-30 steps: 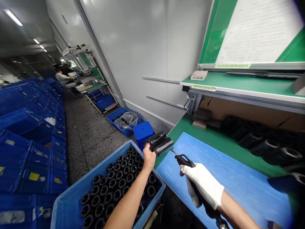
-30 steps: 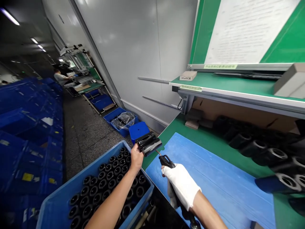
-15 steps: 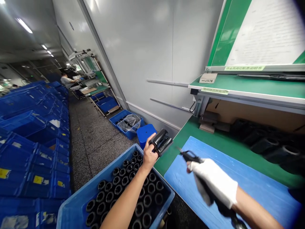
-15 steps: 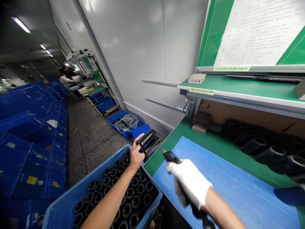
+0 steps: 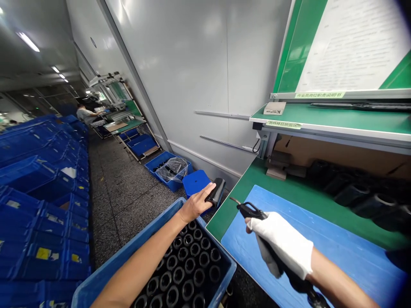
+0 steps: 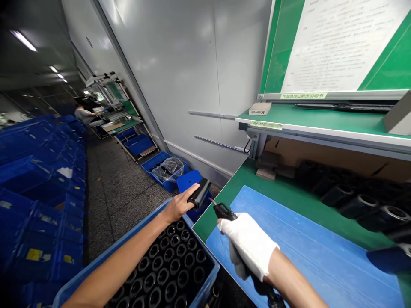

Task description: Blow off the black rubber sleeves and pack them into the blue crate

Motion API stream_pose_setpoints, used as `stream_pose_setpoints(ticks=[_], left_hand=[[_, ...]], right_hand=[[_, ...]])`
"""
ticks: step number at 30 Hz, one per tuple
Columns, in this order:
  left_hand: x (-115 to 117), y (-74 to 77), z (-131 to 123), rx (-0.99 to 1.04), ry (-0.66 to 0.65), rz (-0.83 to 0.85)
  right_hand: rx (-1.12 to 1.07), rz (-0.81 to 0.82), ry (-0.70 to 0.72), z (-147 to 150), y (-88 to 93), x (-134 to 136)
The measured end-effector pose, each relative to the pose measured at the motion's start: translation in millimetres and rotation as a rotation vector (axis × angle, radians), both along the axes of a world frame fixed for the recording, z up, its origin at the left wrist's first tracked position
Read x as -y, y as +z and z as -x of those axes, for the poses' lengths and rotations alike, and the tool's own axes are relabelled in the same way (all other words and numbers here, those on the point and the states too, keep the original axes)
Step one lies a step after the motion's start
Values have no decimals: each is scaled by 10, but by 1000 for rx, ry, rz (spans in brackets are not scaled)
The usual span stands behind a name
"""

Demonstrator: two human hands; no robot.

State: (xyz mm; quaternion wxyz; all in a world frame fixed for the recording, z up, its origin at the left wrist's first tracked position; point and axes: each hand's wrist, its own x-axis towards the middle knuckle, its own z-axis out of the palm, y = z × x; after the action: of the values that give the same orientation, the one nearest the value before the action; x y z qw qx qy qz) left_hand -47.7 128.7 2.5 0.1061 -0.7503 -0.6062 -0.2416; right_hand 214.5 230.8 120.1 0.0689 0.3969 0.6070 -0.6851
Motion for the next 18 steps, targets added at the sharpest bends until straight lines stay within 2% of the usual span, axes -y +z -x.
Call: stream_pose_setpoints(ticks=[4,7,10,14,18], left_hand=[[-6,148,126,-158,-99,-24],[-23,217,161,-208,-121,5],[-112,211,128,-121,33,91],[-326,148,-11,150,326,138],[-481,127,-176,254,469,157]], right_hand=[[6,-39,29,34,75,-124],[17,-35,40,48,86,-93],[69,16,75,94,32,19],[102,-64,50,205,-23,103],[177,-140,130,301,-34,82]])
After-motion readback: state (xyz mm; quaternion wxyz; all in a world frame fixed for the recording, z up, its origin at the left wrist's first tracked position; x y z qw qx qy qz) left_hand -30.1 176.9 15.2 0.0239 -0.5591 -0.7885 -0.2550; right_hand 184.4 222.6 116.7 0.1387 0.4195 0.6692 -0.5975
